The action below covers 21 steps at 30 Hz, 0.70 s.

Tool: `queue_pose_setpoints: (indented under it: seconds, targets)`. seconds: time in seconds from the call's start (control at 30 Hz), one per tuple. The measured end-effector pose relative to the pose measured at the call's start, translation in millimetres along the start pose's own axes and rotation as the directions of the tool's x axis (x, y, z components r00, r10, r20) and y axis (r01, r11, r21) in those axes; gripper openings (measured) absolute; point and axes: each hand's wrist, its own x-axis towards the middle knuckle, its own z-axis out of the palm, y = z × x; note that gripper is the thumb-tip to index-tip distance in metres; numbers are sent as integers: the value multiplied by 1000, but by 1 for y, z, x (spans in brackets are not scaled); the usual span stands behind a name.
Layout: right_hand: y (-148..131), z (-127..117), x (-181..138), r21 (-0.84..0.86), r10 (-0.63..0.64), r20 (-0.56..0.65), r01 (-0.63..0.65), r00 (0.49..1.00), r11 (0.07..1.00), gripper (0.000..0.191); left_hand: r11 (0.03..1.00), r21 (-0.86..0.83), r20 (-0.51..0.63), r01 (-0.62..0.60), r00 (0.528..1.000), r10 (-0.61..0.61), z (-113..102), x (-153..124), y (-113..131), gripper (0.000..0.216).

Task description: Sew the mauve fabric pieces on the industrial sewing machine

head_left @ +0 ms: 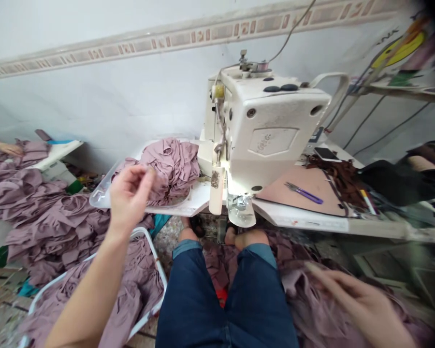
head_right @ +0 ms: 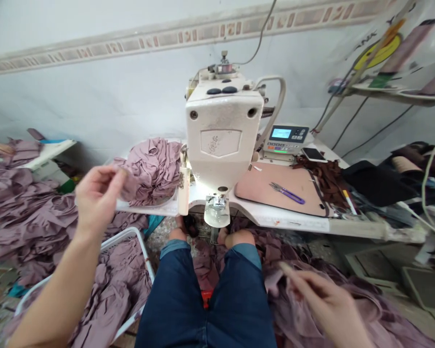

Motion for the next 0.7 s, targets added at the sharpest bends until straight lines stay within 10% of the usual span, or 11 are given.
queue_pose_setpoints:
  seconds: [0.17, 0.3, 0.4, 0.53, 0.7]
  targets:
    - [-86, 135, -51, 307, -78, 318, -25, 945, 951, 44, 935, -154, 381, 320, 892, -243, 45, -113, 26, 31]
    - [-110, 187, -60, 392, -162, 553, -83, 817, 916, 45, 954, -25, 439, 298, 861, -257, 66, -159, -2, 17]
    - [-104, 182, -44, 256, -185, 563, 44, 805, 966, 27, 943, 70, 596, 325, 745, -301, 65, -166, -25, 23]
    - [-97, 145, -16, 157, -228, 556, 168, 799, 973, 16, 944, 121, 878, 308, 410, -246, 57, -158, -37, 31]
    - [-98, 116, 7, 176, -177, 761, 64, 624, 982, 30, 964, -57, 937, 260, 348, -39, 66, -147, -29, 31]
